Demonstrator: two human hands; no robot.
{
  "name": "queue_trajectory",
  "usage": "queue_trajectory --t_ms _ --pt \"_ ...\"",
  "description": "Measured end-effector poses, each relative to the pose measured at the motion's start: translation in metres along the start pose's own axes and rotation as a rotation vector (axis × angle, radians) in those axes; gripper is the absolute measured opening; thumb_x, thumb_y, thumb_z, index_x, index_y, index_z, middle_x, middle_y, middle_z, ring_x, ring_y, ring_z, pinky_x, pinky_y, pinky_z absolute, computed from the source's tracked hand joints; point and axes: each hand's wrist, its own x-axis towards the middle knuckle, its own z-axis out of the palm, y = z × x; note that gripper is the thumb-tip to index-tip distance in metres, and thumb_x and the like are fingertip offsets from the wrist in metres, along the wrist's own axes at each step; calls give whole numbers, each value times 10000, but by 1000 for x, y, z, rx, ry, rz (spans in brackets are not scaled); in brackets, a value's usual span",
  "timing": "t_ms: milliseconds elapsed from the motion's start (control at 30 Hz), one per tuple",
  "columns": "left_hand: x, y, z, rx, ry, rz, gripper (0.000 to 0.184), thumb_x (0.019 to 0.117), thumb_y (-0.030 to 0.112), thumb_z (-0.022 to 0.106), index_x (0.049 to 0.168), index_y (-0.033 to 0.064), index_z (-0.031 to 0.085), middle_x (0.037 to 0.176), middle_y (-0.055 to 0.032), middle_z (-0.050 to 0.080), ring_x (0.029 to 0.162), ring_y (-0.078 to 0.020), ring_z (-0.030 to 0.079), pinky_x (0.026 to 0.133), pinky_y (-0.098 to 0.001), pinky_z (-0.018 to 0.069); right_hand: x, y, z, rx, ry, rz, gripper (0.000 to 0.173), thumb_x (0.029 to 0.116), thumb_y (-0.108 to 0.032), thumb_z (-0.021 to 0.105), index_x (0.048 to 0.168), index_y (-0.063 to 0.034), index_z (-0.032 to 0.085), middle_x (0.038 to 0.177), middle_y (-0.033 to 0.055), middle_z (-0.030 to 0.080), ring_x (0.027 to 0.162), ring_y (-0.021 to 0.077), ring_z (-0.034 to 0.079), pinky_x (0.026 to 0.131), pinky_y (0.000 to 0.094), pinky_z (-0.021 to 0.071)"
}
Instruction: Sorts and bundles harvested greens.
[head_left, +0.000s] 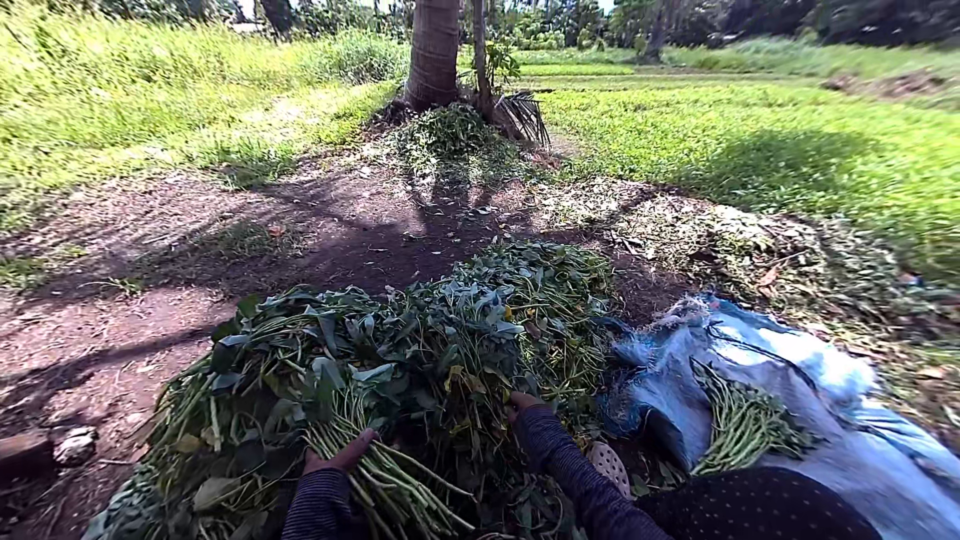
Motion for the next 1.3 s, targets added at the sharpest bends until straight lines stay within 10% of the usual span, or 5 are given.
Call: queue_trajectory --t_ms 233,467,767,1067,1300 --pt "-12 1 12 -257 39 -33 971 858 -80 743 1592 113 137 1143 -266 613 784 -327 718 622 -480 620 52 -21 1 159 127 31 473 1037 -279 590 1437 -29 554 1456 216 563 1395 342 508 1188 494 365" --pt "-8 -3 22 -266 11 -58 979 832 -104 762 1565 80 141 1040 -238 700 760 -331 745 598 -460 631 -6 2 -25 807 311 -234 338 953 -157 714 1212 36 616 1090 162 699 906 230 722 826 417 618" --pt "-24 2 52 -165 -57 -127 948 818 -84 798 1531 22 182 934 -217 688 695 -291 732 583 -416 630 -54 -3 0 836 117 -145 262 995 -119 663 1175 45 565 937 131 700 765 198 712 747 372 612" --pt "-25 -3 68 339 -238 -94 1190 707 100 949 1586 -3 153 1505 -288 439 1353 -342 513 1118 -456 444 -63 -17 51 503 -183 -237 261 985 -109 672 1172 62 610 1009 175 703 835 231 719 839 421 601" --pt "-46 -12 74 257 -271 32 1177 663 -52 907 1573 -19 161 1489 -266 457 1319 -275 543 1093 -380 467 -56 -33 60 787 -260 -85 491 1132 -324 315 1372 59 505 1090 190 686 864 240 684 814 433 565"
